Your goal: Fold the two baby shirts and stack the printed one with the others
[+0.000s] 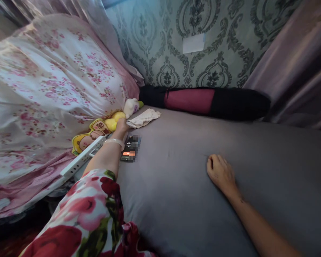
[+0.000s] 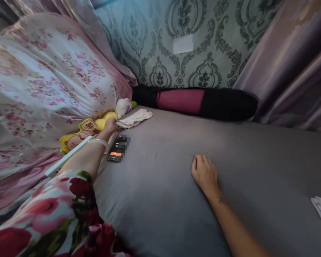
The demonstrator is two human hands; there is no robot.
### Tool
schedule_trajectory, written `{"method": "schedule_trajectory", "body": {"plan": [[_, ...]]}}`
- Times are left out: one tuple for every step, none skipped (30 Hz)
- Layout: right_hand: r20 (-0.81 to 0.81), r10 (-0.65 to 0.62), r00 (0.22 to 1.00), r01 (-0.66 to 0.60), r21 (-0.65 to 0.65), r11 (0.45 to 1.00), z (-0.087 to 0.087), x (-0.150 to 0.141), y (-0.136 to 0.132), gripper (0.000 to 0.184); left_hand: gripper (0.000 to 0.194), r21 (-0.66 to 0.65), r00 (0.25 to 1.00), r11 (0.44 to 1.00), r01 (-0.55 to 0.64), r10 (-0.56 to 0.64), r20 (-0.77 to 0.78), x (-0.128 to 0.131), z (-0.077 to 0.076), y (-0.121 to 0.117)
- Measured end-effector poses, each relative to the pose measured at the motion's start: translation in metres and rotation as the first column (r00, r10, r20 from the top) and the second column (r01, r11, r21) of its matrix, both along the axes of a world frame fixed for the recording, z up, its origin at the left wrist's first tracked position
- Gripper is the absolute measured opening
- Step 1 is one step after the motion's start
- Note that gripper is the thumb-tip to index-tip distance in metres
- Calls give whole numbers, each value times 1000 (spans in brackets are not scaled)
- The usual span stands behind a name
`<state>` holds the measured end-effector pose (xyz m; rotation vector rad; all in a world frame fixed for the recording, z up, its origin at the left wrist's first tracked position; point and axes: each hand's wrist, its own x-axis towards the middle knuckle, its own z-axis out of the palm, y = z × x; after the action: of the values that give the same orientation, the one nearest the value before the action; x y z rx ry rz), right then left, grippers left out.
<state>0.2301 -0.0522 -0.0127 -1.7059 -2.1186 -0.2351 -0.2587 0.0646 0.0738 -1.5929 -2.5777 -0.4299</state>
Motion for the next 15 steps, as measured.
{"method": "schedule_trajectory", "body": {"plan": [[-4, 0, 1000, 0, -2, 1000, 0, 0, 0, 25, 24, 15, 999, 1000, 4, -3, -45, 4, 2, 1], [-7, -1, 1000, 1, -7, 1000, 1, 0, 0, 24, 28, 24, 996, 1000, 11, -8, -85, 9, 4, 1], [-9, -3, 1000, 3, -13, 1000, 1, 0, 0, 24, 31, 30, 993, 999, 20, -16, -120, 15, 6, 2], [-10, -6, 1000, 6, -17, 1000, 1, -1, 0, 24, 34, 34, 988, 999, 38, -33, -150, 21, 9, 2], [-11, -7, 1000, 7, -22, 1000, 2, -1, 0, 23, 35, 40, 984, 997, 60, -53, -169, 28, 12, 3], [-10, -8, 1000, 8, -26, 1000, 2, -1, 0, 23, 35, 51, 979, 995, 86, -75, -188, 35, 15, 4], [-9, -7, 1000, 7, -29, 1000, 3, -2, -1, 23, 35, 70, 975, 991, 114, -98, -201, 42, 18, 5], [-8, -6, 1000, 6, -32, 999, 3, -2, -1, 23, 35, 92, 970, 985, 149, -127, -207, 49, 21, 6], [-7, -6, 1000, 5, -35, 999, 4, -2, -1, 23, 34, 115, 966, 976, 186, -160, -205, 56, 23, 8], [-6, -5, 1000, 5, -36, 999, 4, -3, -2, 24, 34, 138, 961, 965, 223, -195, -195, 63, 24, 9], [-5, -3, 1000, 3, -35, 999, 5, -3, -3, 24, 34, 159, 956, 953, 258, -229, -182, 70, 25, 11], [-4, -1, 1000, 1, -33, 999, 6, -4, -3, 25, 34, 179, 950, 940, 291, -262, -170, 76, 26, 13], [-4, 0, 1000, 0, -30, 1000, 7, -4, -4, 25, 34, 197, 944, 927, 319, -291, -156, 83, 26, 15], [-1, -1, 1000, 1, -29, 1000, 8, -5, -5, 25, 35, 216, 937, 914, 343, -318, -142, 90, 25, 17], [3, -3, 1000, 3, -28, 1000, 8, -5, -5, 25, 35, 235, 931, 901, 364, -343, -128, 97, 24, 19]]}}
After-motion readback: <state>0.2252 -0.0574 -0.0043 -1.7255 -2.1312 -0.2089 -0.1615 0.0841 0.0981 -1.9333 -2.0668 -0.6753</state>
